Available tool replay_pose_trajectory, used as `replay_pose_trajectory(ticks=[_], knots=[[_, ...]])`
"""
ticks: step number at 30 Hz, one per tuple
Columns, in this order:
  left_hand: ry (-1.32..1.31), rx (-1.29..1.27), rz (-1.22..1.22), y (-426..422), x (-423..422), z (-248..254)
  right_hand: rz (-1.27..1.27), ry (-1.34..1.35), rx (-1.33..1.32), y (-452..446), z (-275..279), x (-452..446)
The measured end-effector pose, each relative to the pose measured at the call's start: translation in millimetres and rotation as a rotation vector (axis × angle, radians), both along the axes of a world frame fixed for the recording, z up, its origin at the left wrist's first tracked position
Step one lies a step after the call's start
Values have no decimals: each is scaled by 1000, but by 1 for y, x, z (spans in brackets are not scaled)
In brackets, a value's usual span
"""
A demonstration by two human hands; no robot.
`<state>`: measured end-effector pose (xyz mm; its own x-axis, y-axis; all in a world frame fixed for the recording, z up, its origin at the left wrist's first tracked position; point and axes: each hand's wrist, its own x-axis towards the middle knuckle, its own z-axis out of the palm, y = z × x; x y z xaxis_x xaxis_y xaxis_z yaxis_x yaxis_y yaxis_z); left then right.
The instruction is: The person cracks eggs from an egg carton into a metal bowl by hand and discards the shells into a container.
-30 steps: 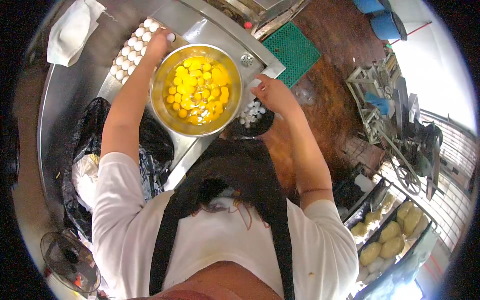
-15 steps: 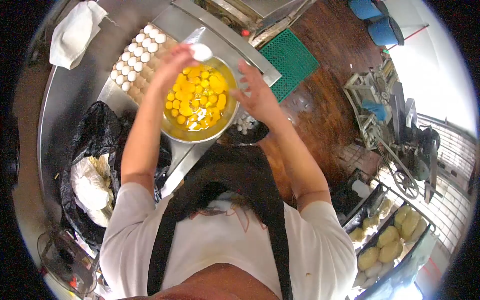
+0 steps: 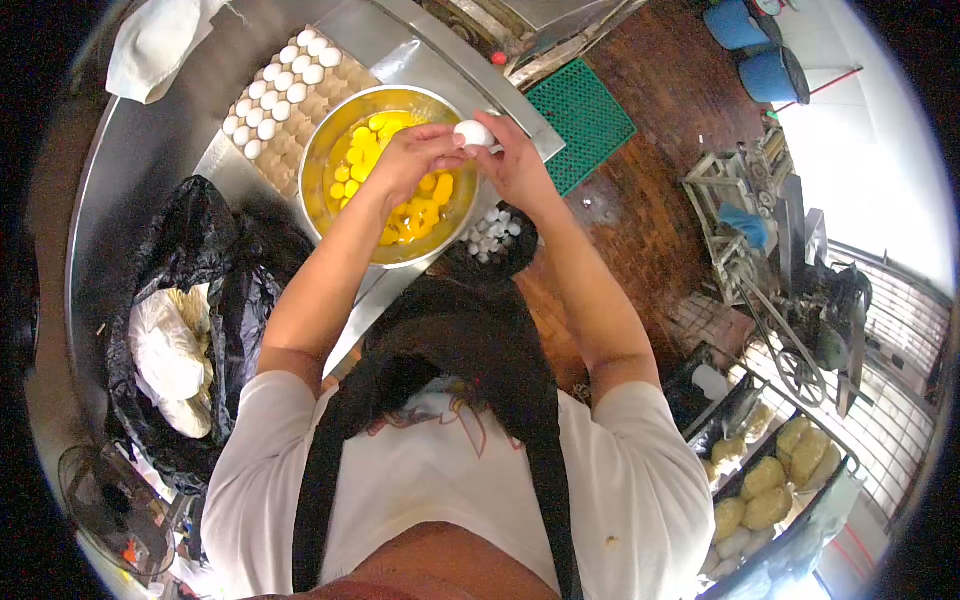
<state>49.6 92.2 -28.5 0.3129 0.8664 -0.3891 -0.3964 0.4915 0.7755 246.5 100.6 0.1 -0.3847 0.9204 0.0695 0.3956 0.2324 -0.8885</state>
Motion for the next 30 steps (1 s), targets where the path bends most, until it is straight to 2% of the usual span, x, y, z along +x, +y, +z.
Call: replay_pose_trajectory(ticks=[3, 6, 9, 12, 15, 18, 20, 22, 25, 30], knots=[[7, -3, -2, -2, 0, 0, 17, 76, -16, 2, -5, 3], [42, -20, 42, -7, -1, 6, -16, -37, 98, 2, -9, 11], [112, -31, 135, -16, -6, 7, -125, -260, 347, 6, -42, 21], [152, -30, 136, -27, -13, -1, 60, -659, 430, 7, -97, 39], [188, -32, 133, -35, -17, -5, 28, -645, 403, 9, -107, 39], [214, 15, 111, -40, -20, -5, -134, -434, 447, 13, -85, 33], [259, 88, 105, -42, -23, -7, -177, -212, 19, 12, -46, 22], [313, 200, 65, -41, -24, 20, -157, 61, -442, 8, 0, 8], [344, 264, -21, -36, -30, 28, -60, 294, -682, 0, 23, -12], [480, 259, -87, -37, -48, 27, 4, 173, -556, -17, 40, -38]])
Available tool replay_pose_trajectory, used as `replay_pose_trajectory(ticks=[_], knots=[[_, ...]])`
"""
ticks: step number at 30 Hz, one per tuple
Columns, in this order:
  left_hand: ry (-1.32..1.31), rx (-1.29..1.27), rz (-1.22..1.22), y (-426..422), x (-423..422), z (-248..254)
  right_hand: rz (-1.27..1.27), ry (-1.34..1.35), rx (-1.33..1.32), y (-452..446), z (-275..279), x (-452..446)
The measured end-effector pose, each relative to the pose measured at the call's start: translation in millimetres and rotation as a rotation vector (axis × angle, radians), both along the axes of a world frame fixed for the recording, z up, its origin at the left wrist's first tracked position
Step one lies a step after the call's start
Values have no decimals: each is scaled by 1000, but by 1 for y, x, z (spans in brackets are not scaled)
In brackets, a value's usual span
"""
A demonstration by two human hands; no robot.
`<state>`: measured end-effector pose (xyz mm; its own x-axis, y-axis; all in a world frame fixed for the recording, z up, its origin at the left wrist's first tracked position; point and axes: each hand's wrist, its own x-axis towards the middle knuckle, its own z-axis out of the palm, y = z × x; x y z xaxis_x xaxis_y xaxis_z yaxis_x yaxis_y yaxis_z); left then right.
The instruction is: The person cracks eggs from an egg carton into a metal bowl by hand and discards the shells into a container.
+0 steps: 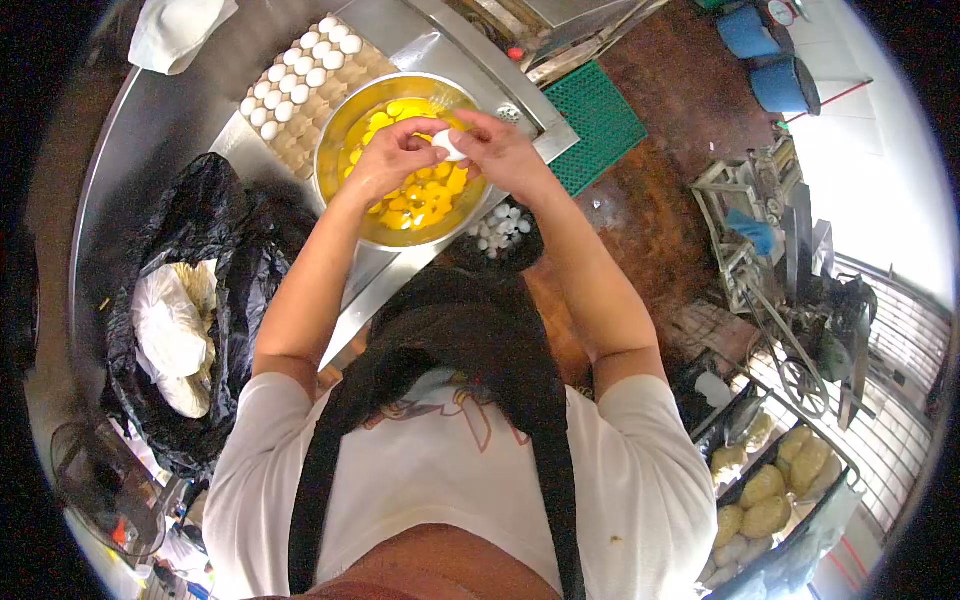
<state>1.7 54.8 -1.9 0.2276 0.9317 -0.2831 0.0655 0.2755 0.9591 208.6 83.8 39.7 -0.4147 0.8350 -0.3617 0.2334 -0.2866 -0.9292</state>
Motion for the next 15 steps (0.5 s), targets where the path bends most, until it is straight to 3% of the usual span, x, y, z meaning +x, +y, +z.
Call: replay_pose_trajectory(ticks=[3, 5, 9, 15], knots=[[84, 10, 46, -8, -4, 10, 255, -104, 108, 1, -8, 3], [147, 31, 71, -12, -4, 6, 257, -137, 251, 0, -33, 0], [289, 148, 145, -19, 2, 1, 219, -226, 486, -7, -34, -11], [499, 361, 233, -25, 9, 3, 156, -261, 673, -6, -43, -24]])
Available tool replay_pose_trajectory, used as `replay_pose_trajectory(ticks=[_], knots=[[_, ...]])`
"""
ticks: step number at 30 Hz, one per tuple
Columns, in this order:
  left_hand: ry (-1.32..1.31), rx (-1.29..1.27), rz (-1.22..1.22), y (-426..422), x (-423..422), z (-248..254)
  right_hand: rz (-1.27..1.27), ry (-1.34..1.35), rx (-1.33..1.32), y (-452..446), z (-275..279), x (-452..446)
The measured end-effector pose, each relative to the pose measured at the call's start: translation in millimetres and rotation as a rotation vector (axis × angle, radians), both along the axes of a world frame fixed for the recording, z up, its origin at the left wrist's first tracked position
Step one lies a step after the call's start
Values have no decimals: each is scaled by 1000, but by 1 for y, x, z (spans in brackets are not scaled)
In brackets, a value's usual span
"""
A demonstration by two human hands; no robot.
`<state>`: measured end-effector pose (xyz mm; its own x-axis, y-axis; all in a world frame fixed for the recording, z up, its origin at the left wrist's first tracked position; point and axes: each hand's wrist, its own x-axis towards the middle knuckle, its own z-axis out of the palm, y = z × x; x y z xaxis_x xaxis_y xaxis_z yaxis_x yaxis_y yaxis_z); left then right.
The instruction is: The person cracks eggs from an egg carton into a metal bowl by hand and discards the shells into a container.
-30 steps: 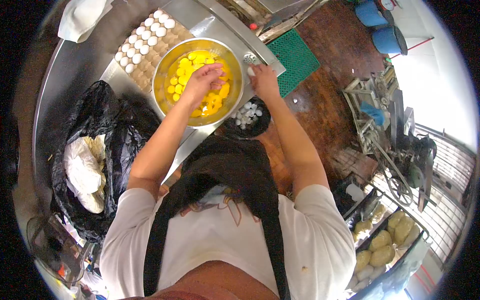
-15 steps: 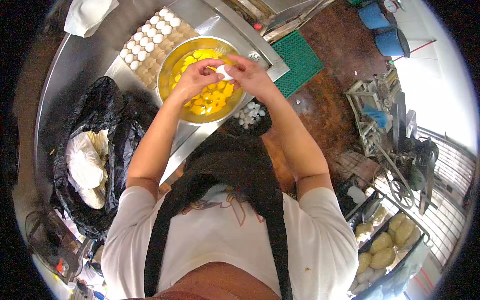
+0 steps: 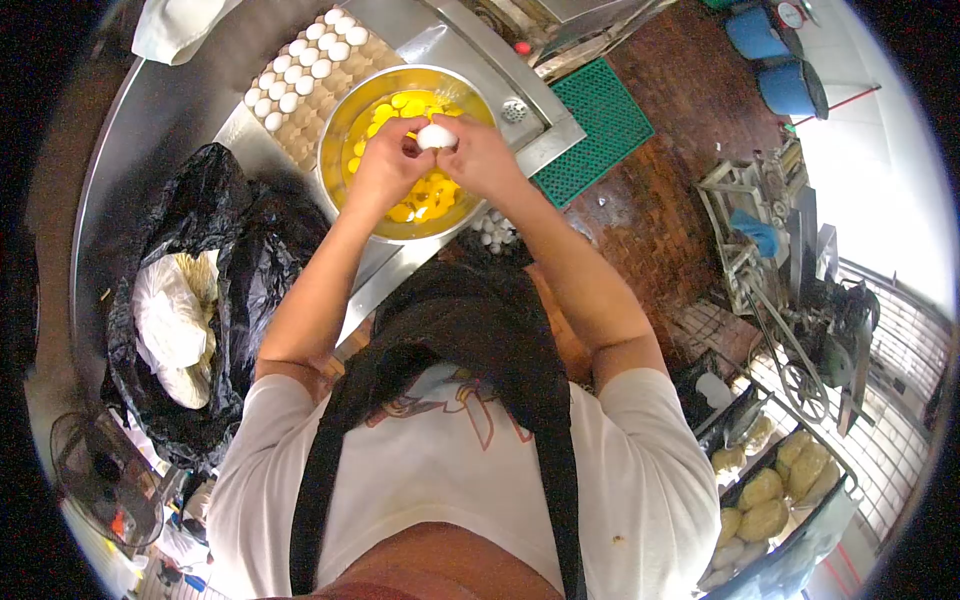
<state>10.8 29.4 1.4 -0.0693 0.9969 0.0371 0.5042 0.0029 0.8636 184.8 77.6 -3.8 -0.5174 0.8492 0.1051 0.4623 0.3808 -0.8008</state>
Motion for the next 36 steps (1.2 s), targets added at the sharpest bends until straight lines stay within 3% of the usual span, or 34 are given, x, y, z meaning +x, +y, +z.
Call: replay_pose_trajectory(ticks=[8, 12, 15, 18, 19, 21, 25, 28, 29, 33, 36], knots=[[198, 223, -21, 3, -6, -1, 71, -134, 64, 2, 15, -2], [98, 218, -37, 5, -7, 10, 100, -169, 114, 0, 24, -2], [-24, 233, -41, 6, -2, 26, 15, -27, 240, -1, 25, 0], [-92, 267, -55, 14, -7, 29, -87, 147, 46, -1, 31, 12], [-55, 269, -52, 21, -16, 22, -93, 80, -88, 0, 44, 25], [59, 271, 22, 42, -41, 7, -71, 223, -426, -1, 45, 56], [224, 117, 416, 103, -127, -57, -8, 33, -724, -18, 55, 115], [667, 63, 332, 142, -178, -93, -15, -332, -832, -28, 18, 127], [689, 22, 305, 149, -185, -95, -25, -496, -847, -33, 2, 130], [779, -114, 190, 171, -205, -118, -89, -606, -480, -55, -64, 153], [864, -116, 203, 173, -199, -114, -135, -641, -466, -47, -25, 144]])
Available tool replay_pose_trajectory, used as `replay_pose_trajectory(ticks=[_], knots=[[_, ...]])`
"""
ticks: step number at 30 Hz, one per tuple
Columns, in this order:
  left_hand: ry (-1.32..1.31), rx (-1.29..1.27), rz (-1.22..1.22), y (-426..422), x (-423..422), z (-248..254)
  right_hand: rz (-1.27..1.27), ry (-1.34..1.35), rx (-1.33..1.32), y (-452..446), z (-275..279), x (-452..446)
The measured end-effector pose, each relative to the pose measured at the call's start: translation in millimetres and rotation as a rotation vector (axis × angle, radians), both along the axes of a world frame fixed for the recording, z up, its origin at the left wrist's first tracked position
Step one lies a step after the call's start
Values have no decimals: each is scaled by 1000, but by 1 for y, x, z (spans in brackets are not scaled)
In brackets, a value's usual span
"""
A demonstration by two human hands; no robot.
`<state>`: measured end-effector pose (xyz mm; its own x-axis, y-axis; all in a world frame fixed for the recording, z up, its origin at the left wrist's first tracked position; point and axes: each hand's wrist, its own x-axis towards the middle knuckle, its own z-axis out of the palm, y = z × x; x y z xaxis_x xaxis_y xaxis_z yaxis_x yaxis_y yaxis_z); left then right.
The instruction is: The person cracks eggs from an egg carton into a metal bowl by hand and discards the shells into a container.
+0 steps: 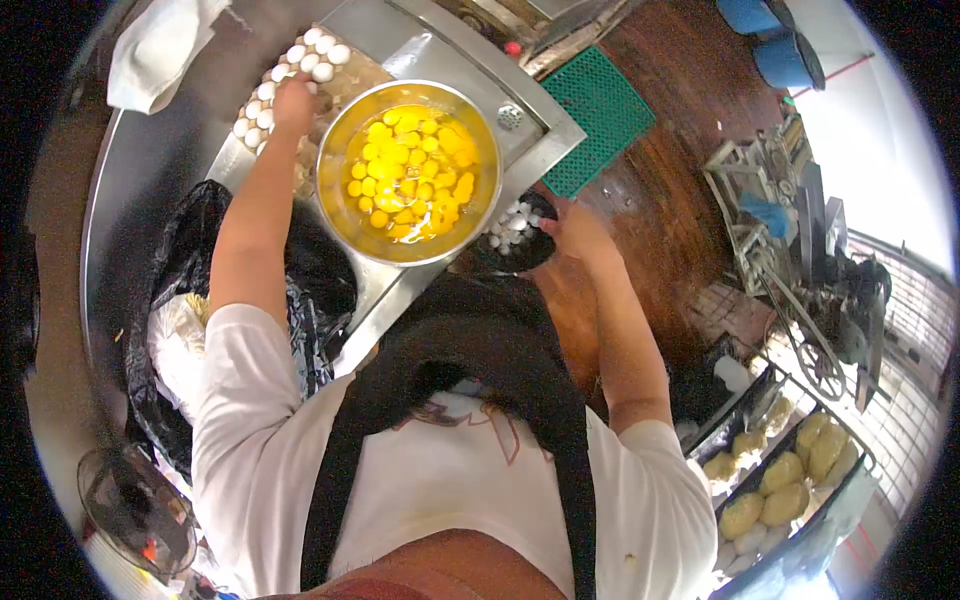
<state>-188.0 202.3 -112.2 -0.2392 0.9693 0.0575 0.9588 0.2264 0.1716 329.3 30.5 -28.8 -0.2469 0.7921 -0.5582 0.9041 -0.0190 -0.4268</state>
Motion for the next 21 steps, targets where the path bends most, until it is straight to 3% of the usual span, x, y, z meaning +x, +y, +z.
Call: replay_pose_trajectory(ticks=[2, 5, 7, 9, 11, 14, 16, 21], knots=[[-20, 15, -12, 3, -1, 6, -29, 36, 40, 4, 19, -1], [-319, 180, -49, 0, 21, 35, -145, 228, 93, 14, 27, 2], [-723, 86, 17, -25, 94, 77, -303, 457, 149, 24, 59, -37], [-1350, -155, -165, -71, 165, 102, -164, 620, 378, 30, 64, -66], [-1457, -356, -216, -98, 216, 108, -50, 716, 508, 36, 64, -81], [-1748, -373, -115, -117, 254, 99, 40, 722, 512, 46, 58, -85], [-1755, -351, -69, -121, 255, 106, 74, 677, 467, 55, 43, -75], [-1748, -140, 93, -126, 226, 105, 17, 403, 799, 77, 7, -69]])
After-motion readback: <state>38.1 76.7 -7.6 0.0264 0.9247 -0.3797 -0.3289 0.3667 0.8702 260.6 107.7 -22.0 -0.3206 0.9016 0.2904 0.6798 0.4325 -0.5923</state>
